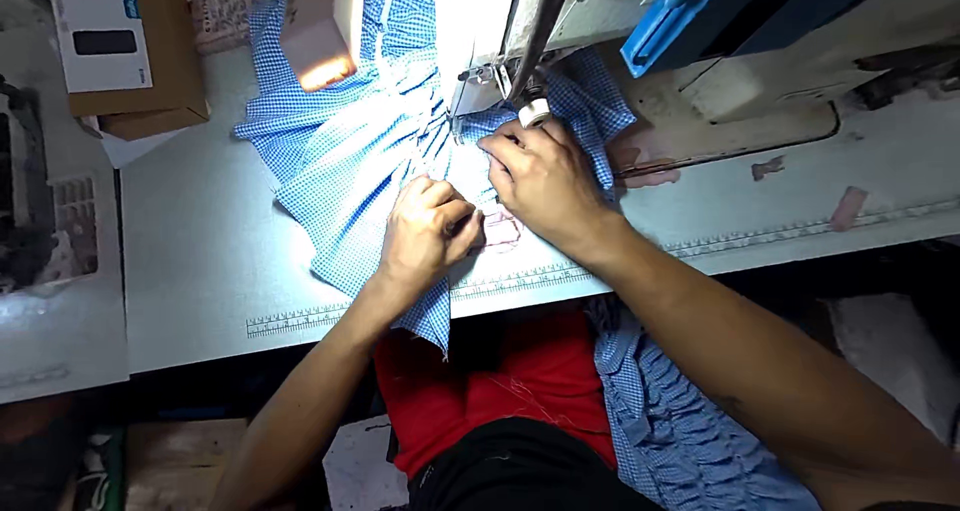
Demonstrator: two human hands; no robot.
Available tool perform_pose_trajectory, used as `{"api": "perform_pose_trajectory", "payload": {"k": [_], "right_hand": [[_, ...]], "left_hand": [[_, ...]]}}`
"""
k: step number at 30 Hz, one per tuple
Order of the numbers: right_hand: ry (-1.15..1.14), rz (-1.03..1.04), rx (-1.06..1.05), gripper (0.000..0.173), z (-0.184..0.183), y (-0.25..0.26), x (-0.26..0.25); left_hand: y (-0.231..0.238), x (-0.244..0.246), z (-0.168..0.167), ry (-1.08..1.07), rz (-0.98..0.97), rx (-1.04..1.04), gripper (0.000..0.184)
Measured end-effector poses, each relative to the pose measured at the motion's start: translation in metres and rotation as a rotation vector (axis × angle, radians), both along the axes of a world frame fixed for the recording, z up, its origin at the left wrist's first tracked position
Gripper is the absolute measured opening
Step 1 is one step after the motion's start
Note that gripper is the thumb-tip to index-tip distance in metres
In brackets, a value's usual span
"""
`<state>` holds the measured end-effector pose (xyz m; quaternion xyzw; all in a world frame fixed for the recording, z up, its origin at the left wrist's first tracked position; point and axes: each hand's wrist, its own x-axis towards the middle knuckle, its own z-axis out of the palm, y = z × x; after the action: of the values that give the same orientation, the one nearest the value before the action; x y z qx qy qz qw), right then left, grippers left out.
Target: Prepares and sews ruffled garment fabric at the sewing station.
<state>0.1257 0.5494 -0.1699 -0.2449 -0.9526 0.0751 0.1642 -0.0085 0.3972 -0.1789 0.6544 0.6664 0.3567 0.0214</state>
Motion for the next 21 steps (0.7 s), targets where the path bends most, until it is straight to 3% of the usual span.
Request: {"api": "perform_pose_trajectory", "payload": {"k": [9,15,17,19,21], "right_hand": [[0.087,-0.107,0.057,0.029,-0.005,0.023,-0.028],[0.022,-0.127,0.019,0.034,-0.005,0.029,-0.033],[0.075,-0.079,0.009,0.033,0.008,0.005,-0.003],[0.267,-0.038,-0.002,0.031,0.031,-0.010,0.053],[0.486,-0.120,0.120,0.025,0.056,0.028,0.125]], "left_hand": [[0.038,-0.038,0.001,0.065,-0.007,-0.040,0.021],[0.040,-0.056,-0.002,0.187,-0.124,-0.027,0.025],[0.039,-0.063,-0.002,0.172,-0.136,-0.064,0.029],[0.044,-0.073,0.000,0.090,-0.116,-0.060,0.030],[0.059,-0.090,0.006,0.034,-0.059,-0.021,0.028]]}}
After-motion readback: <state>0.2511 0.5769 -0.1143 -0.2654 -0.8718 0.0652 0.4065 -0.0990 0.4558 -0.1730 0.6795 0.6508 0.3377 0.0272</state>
